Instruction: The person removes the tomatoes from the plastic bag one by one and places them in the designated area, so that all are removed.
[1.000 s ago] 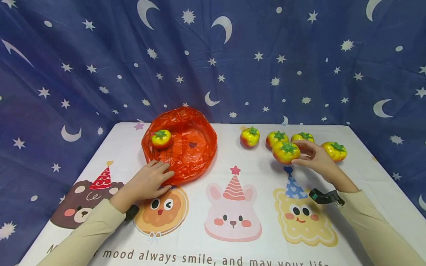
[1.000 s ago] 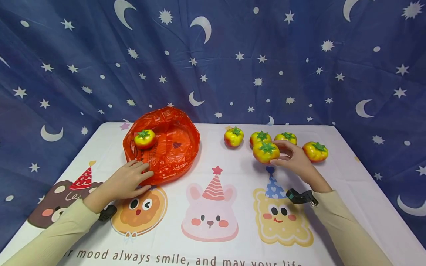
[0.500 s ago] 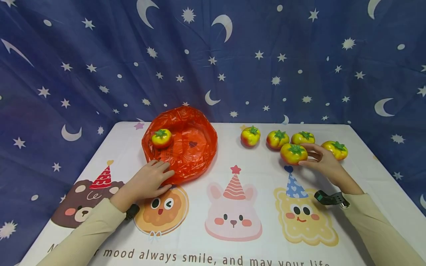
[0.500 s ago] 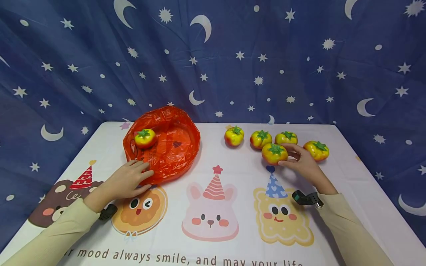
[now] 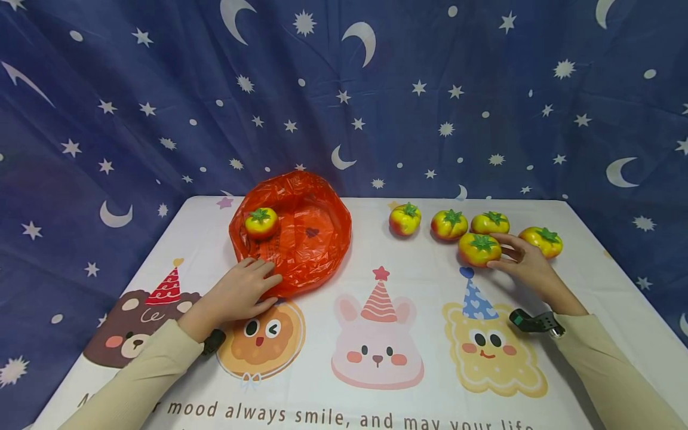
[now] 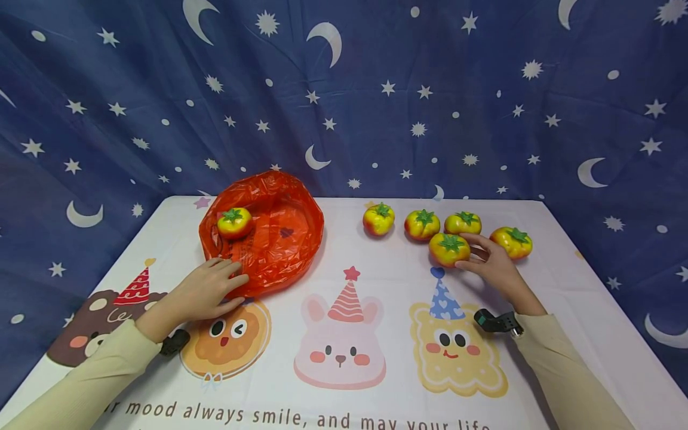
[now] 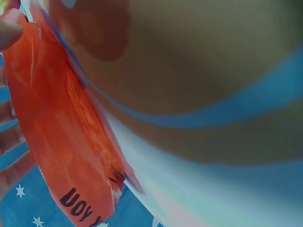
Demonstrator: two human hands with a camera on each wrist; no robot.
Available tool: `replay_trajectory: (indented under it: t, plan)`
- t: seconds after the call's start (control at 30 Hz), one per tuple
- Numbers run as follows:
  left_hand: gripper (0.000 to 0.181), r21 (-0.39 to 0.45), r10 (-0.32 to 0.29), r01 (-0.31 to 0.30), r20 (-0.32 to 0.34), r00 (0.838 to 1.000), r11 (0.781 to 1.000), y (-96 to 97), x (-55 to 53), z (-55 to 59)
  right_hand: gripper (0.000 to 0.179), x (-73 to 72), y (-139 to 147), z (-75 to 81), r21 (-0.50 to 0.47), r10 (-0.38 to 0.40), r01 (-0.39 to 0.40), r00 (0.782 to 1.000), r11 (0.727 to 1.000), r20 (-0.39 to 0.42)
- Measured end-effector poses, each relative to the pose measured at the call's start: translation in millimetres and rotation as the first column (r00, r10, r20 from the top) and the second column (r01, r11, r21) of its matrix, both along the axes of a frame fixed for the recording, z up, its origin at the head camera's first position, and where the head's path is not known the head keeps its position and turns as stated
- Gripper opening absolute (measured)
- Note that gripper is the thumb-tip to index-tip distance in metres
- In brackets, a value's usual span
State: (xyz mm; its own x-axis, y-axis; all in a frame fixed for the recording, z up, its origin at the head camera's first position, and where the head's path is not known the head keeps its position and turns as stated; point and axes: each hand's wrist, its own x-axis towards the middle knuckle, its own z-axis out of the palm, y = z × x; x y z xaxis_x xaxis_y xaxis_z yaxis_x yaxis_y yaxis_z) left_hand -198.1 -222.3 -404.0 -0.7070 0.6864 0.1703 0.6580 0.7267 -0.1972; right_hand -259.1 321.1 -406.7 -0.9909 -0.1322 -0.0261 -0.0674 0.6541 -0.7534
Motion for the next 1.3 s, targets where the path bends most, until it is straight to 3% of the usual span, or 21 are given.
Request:
replay_trajectory:
  t: [0.73,1.3]
  plan:
    - [0.039,-0.009,0.009,-0.009,0.001,1.0,1.0,-0.3,0.0,0.2,0.074,-3.1,3,-9.3,-0.049,-0.033,0.035,0.999,0.998,0.037]
    - [0.038,0.012,-0.015,0.015,-0.018,1.0,1.0,0.3,1.3,0.4,0.077,-3.8,12,-14.4,-0.045,-0.007,0.008,1.0,0.999,0.025]
